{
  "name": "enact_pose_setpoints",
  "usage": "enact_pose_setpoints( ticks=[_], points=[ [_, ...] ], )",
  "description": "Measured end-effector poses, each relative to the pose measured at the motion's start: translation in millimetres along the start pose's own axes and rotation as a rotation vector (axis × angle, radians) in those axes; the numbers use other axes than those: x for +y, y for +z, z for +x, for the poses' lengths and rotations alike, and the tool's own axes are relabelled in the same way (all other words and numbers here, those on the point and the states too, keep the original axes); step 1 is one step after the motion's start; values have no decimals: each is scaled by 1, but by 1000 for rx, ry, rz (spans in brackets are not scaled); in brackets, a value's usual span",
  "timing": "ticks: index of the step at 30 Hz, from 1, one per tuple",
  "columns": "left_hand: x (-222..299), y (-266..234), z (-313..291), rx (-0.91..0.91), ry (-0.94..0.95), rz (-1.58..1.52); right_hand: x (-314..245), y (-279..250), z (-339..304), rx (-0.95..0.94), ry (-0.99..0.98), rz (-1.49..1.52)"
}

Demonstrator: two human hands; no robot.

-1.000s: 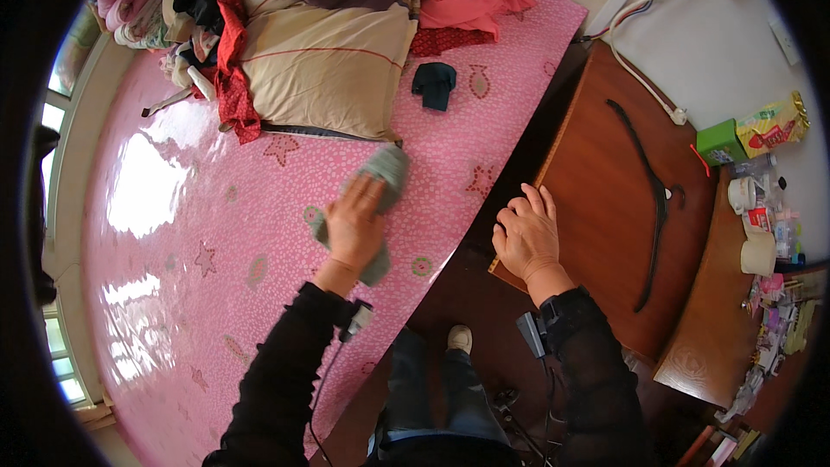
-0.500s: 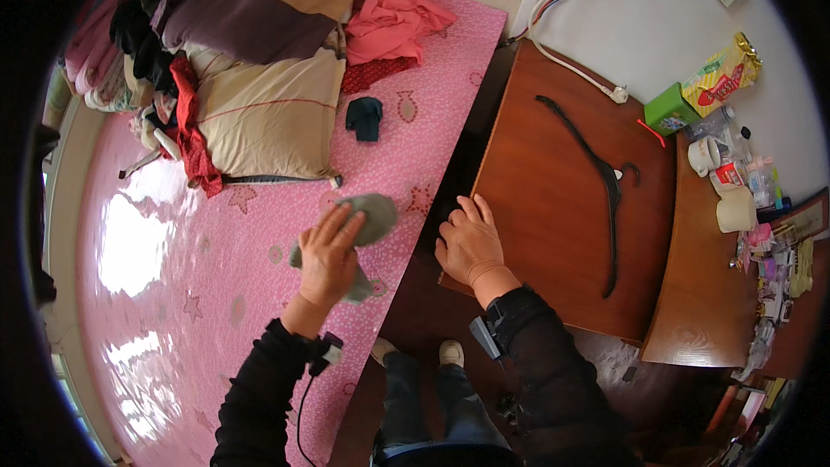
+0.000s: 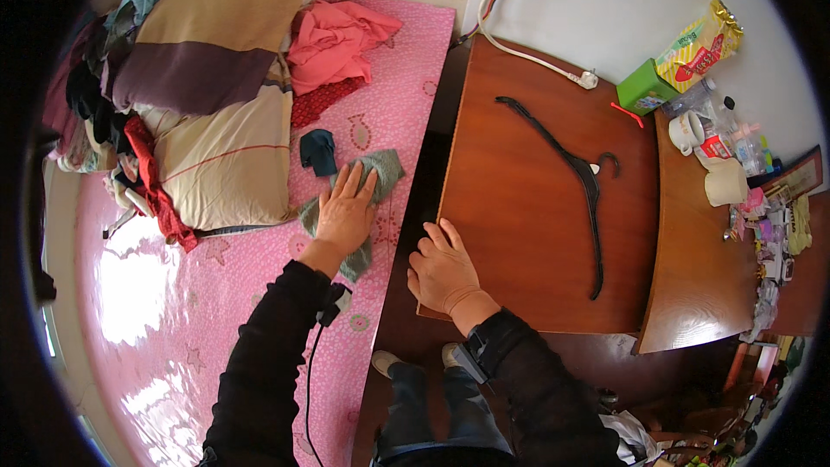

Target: The person wipes a pink patterned surface with a gray cloth, moving in circular and back-and-forth motions. They briefly pick up a black hanger and a small blue item from the surface and place them aside before continuing to wipe.

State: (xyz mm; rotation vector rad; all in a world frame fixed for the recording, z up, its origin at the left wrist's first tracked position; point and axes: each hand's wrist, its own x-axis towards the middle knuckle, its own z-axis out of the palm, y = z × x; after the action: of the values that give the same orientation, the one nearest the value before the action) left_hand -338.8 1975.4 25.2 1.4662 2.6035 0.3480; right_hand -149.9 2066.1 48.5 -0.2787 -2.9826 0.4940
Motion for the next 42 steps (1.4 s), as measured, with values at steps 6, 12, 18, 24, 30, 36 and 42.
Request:
enact_pose_setpoints(
  ticks=[6, 12, 18, 24, 30, 36, 42],
  points=[
    [10, 5, 60, -12, 44, 42, 1, -3, 2, -48, 25, 0],
    [15, 11, 82, -15, 70, 95, 1, -2, 1, -57, 32, -35],
    [15, 13, 68, 51, 173, 103, 0, 0, 1, -46, 15, -65],
    [25, 10, 15, -9, 266, 94, -3, 1, 1, 3, -11, -62],
    [24, 8, -72, -37, 324, 72, -2, 4, -1, 67, -39, -66],
    [25, -2, -188, -100, 340, 55, -2, 6, -4, 58, -43, -88],
    [35, -17, -278, 84, -151, -551, 1, 13, -6, 89, -112, -186]
  ],
)
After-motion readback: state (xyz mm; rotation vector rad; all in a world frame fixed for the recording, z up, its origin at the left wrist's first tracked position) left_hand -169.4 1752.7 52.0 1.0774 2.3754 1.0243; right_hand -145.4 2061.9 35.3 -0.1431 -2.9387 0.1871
